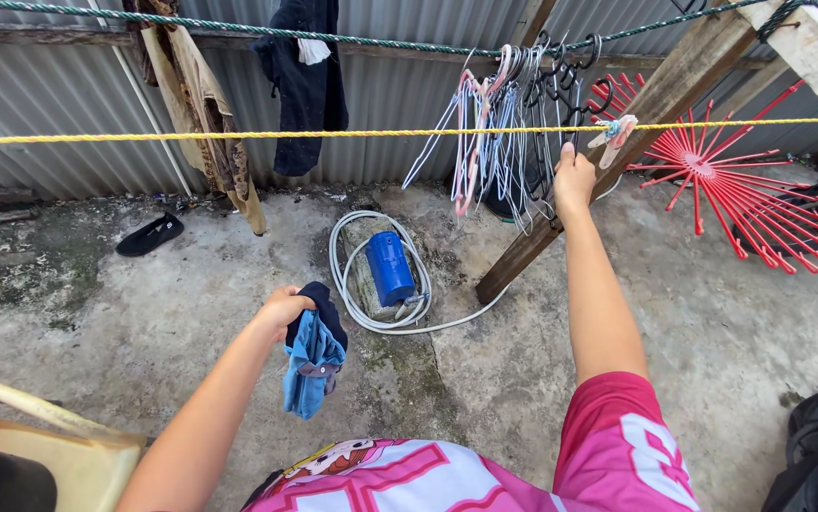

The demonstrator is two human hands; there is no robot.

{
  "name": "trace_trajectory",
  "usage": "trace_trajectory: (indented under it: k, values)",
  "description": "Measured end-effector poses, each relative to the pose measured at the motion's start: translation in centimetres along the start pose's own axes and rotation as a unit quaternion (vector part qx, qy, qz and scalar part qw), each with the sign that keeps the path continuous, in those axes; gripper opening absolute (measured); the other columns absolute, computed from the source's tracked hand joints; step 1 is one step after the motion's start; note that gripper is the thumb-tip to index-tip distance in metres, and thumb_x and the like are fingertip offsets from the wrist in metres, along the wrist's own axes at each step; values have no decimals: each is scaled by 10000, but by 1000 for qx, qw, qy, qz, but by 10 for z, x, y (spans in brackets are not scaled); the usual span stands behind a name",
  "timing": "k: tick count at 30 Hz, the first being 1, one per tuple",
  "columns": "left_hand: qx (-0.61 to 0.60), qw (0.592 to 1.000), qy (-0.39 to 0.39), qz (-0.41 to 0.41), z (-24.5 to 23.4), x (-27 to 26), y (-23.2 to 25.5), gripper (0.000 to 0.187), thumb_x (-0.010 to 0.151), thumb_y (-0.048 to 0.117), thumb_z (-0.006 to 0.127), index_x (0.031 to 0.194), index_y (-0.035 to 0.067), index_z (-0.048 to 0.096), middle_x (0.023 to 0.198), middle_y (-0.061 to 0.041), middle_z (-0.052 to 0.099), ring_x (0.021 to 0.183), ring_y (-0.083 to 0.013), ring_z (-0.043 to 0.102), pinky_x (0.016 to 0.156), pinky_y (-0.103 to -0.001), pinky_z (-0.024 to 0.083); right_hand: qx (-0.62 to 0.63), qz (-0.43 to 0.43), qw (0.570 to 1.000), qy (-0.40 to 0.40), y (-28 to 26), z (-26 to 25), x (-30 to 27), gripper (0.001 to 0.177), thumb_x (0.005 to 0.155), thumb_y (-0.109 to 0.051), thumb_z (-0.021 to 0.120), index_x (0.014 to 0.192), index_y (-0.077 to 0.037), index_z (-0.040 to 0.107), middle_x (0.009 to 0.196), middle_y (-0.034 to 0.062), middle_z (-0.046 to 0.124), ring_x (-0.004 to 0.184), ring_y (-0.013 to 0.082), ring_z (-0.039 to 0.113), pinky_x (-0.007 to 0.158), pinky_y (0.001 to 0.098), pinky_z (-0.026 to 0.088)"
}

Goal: The recorder is hanging various pieces of laundry, including shirts and pants, onto a clothesline using plastic hangers.

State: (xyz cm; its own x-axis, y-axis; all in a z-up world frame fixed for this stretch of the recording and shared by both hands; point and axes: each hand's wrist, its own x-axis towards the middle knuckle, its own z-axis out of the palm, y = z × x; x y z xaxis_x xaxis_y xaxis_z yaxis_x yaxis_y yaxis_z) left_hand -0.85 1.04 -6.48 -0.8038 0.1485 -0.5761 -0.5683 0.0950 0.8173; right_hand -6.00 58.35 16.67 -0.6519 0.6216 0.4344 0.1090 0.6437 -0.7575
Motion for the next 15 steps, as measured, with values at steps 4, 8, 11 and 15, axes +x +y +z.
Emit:
trace_trajectory:
  k: [4, 8, 11, 15]
  values:
    - [-31, 999, 8, -20, -3, -21, 22, 219, 792, -24, 710, 993, 22, 638, 862, -122, 707, 721, -252, 690, 638, -443, 586, 120, 64, 987, -86, 39, 0, 8, 511, 1113, -482, 541, 815, -74, 614, 640, 0, 531, 603, 160, 493, 595, 358, 383]
    - [-54, 998, 8, -17, -6, -28, 35, 211, 817, -39, 696, 1010, -10, 616, 838, -142, 693, 689, -268, 688, 604, -458, 594, 355, 128, 901, -214, 33, -19, -4, 368, 1131, -469, 531, 992, -136, 600, 762, -38, 565, 677, 118, 505, 626, 314, 403]
    - [-72, 997, -3, -21, -11, -20, 39, 215, 812, -52, 681, 1008, -6, 605, 821, -136, 680, 666, -266, 679, 592, -460, 586, 393, 145, 871, -256, 11, -36, -10, 205, 1098, -378, 550, 1110, -177, 587, 889, -32, 621, 769, 117, 587, 670, 324, 460]
    - [-88, 996, -8, -21, -16, -18, 49, 216, 814, -44, 666, 1010, 20, 601, 827, -114, 690, 670, -253, 695, 614, -448, 596, 375, 175, 843, -344, -34, -63, -26, 270, 1024, -166, 594, 1274, -244, 527, 1054, 3, 645, 897, 158, 668, 730, 386, 515]
